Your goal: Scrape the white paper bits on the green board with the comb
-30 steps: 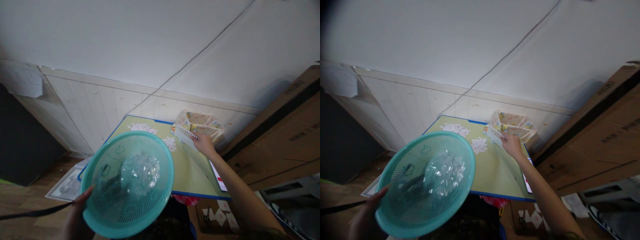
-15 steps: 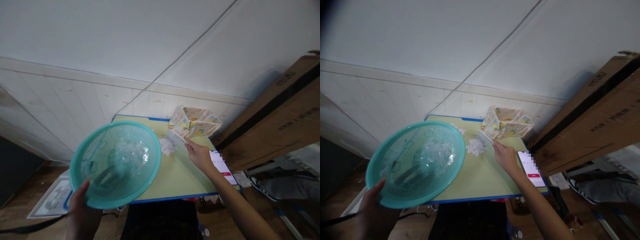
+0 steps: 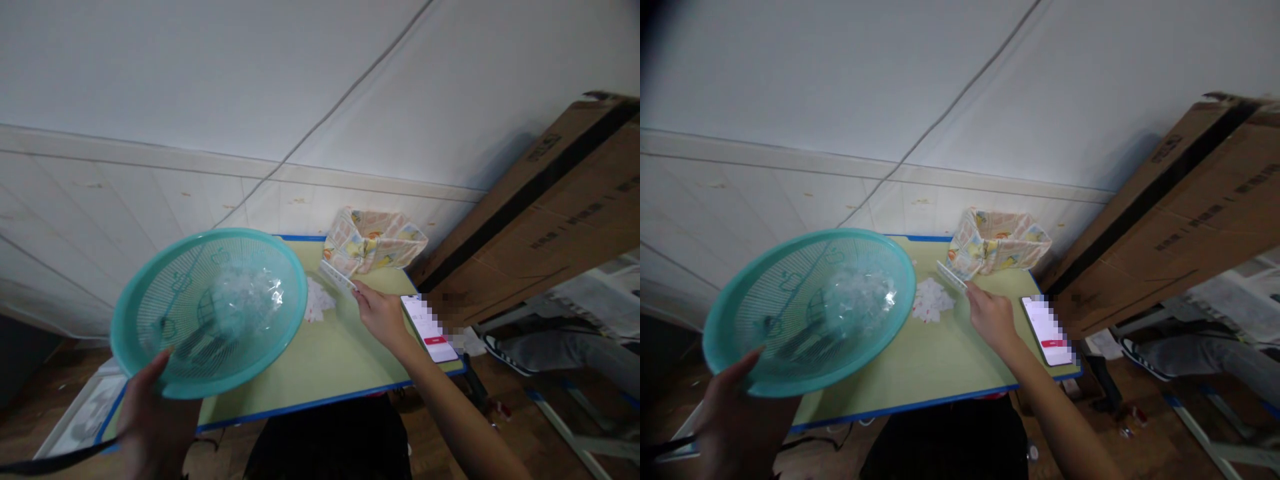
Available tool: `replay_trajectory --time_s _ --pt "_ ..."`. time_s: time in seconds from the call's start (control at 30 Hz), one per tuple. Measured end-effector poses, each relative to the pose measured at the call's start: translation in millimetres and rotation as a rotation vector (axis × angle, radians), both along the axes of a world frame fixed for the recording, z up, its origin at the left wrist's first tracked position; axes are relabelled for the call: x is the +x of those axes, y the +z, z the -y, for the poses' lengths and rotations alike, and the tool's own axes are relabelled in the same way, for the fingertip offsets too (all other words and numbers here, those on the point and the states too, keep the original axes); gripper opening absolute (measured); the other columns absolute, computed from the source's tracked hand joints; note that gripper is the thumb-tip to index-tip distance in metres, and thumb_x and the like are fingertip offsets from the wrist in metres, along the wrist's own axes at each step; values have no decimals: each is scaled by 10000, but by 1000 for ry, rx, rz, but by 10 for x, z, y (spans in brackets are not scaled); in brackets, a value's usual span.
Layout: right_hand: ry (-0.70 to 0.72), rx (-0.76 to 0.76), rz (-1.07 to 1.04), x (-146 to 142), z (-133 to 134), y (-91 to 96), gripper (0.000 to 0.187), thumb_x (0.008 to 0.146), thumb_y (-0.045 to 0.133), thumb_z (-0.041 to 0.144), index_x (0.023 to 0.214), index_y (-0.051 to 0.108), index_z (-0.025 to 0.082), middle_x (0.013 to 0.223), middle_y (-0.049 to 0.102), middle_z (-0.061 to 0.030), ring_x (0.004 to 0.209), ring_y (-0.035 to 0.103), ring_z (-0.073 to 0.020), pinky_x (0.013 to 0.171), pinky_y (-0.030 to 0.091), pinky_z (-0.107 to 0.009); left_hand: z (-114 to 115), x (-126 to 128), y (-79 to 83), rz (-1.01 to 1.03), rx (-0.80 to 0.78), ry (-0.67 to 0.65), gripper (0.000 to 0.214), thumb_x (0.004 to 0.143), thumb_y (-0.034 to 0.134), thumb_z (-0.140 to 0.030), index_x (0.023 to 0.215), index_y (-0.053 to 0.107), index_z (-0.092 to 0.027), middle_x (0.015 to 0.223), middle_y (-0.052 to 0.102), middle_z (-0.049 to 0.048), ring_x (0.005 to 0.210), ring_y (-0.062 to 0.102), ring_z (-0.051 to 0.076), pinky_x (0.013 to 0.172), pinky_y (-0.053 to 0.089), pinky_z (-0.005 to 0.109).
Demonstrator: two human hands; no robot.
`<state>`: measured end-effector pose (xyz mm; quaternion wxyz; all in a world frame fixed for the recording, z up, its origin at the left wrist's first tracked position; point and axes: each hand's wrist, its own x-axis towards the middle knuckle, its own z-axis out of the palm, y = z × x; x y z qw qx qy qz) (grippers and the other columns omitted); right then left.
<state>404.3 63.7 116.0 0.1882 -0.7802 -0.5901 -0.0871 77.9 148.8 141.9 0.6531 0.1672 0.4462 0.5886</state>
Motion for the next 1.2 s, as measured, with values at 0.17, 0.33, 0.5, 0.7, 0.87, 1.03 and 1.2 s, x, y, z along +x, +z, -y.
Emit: replay_trajectory --time_s 0.17,0.33,0.5,0.7,0.87,1.03,1.2 --pt "-34 134 -185 385 -4 214 345 970 497 416 1172 750 296 981 807 -61 837 760 -271 733 574 -343 51 259 54 72 121 30 270 768 684 -227 988 802 -329 1200 806 -112 1502 356 270 1263 242 476" --pt "-158 401 -287 1348 111 562 470 970 446 589 1033 715 209 832 750 -76 746 697 -248 665 549 -333 94 516 11 155 151 29 233 763 686 -229 967 796 -257 1078 844 -26 1419 479 286 1226 295 476" --pt "-374 333 -196 2112 15 613 590 987 366 614 922 730 154 740 712 -130 763 689 -302 664 522 -373 188 858 89 220 192 65 230 765 686 -239 967 796 -236 965 846 -9 1215 644 250 1072 468 399" --pt "-27 -64 -261 2190 -312 366 532 914 624 420 1385 598 172 1068 775 -125 924 730 -288 806 551 -358 135 1048 141 212 186 65 222 782 657 -239 959 788 -264 930 838 -24 1083 707 225 943 558 354" --pt "-49 -74 -219 2211 -586 262 366 909 637 390 1180 662 145 979 777 -130 828 713 -258 730 526 -325 36 1104 239 206 167 -189 217 787 682 -248 974 775 -191 935 829 61 1084 722 328 945 586 460" --pt "-90 -19 -182 2292 -620 404 237 917 615 406 878 626 173 814 730 -81 724 642 -208 621 436 -269 -7 1150 294 193 179 -255 334 818 655 -310 1110 744 -175 1136 786 111 1227 640 378 943 585 531" --pt "-112 154 -169 2490 -260 952 288 885 673 420 744 534 210 637 583 23 606 527 -142 555 343 -252 -73 1194 213 74 225 -204 398 828 618 -364 1186 688 -206 1409 648 150 1328 545 416 890 596 585"
